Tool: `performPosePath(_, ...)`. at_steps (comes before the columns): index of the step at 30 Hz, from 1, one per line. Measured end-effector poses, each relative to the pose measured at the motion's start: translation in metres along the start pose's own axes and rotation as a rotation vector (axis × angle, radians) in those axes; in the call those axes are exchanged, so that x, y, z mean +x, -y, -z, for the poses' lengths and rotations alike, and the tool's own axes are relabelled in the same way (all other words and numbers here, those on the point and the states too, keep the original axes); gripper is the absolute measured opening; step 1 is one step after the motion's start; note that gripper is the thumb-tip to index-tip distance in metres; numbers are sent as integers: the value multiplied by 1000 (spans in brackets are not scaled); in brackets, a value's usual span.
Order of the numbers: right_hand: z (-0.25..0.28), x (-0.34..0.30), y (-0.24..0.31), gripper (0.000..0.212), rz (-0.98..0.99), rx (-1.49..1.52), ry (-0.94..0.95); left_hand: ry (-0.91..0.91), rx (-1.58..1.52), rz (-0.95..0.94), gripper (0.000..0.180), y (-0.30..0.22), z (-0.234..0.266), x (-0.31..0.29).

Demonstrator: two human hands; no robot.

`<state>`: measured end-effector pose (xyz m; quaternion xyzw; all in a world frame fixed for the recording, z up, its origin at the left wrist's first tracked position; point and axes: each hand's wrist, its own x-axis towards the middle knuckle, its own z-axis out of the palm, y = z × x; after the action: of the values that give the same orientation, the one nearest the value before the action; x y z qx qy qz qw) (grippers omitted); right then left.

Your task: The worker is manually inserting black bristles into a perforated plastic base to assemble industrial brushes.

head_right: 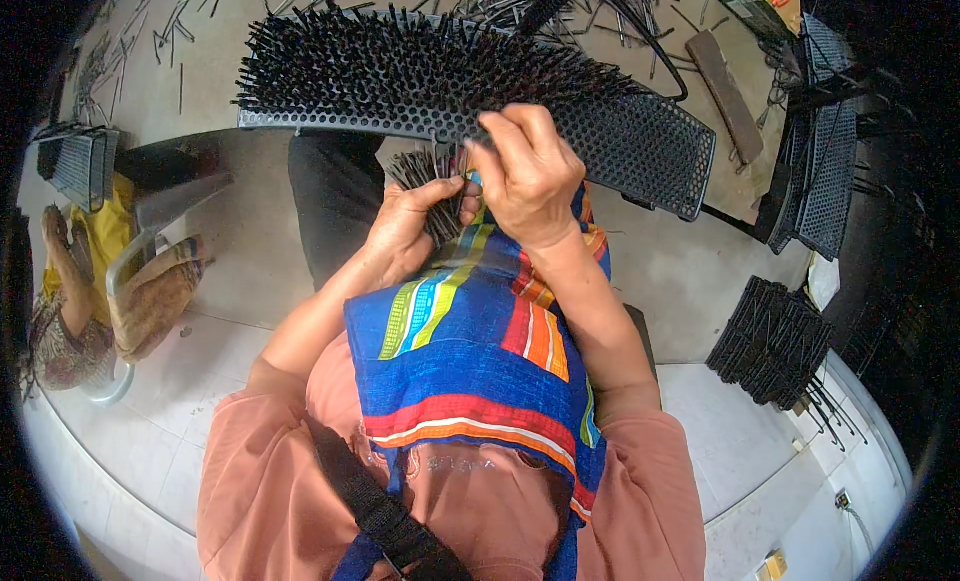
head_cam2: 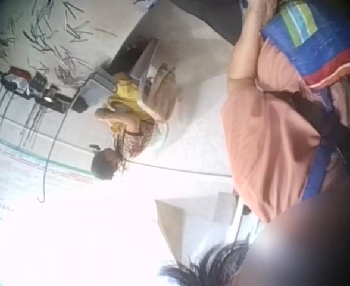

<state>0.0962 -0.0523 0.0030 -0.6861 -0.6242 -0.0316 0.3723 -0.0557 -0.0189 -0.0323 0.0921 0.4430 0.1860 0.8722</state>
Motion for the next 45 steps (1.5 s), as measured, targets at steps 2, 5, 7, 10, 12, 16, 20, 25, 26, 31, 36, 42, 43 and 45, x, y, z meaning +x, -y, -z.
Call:
performPosePath(2,11,-9,6,23,-428,184,337,26,-35,-40,13,-2,-3,-5)
performPosePath(5,-2,-25,-4,14,-736,626,360,111,20,-47,14,-2,-1,-4)
performPosePath(7,-3,-22,-1,9,-981,969,330,87,70,-55,13,-1,-5,-8)
performPosePath(10,-4,-23,-3,7,-997,900,300,63,119,-68,13,-2,-7,-12)
performPosePath(12,-4,-23,-2,6,-999,910,222,64,117,-71,13,-3,-8,-13)
performPosePath(16,-3,-20,-5,6,-1037,967,212,55,145,-42,13,0,-8,-15)
performPosePath(20,1,-20,-14,5,-1008,1011,376,82,189,-68,12,0,-13,-13)
performPosePath(25,10,-16,-21,5,-964,957,251,-48,172,-66,11,2,-12,-11)
performPosePath(26,12,-13,-18,5,-903,888,60,-101,209,-55,11,2,-7,-9)
performPosePath(31,5,-2,-22,9,-526,616,-202,-84,254,-51,11,1,-7,-14)
performPosePath(36,1,-3,-26,9,-295,412,-181,-74,223,-44,9,-1,-8,-14)
performPosePath(42,3,-3,-29,10,-327,457,-137,-61,165,-60,4,2,-7,-11)
performPosePath(43,3,-2,-28,10,-306,452,-126,-63,164,-59,4,2,-6,-11)
performPosePath(45,2,-1,-29,10,-285,448,-113,-55,131,-48,8,3,-4,-9)
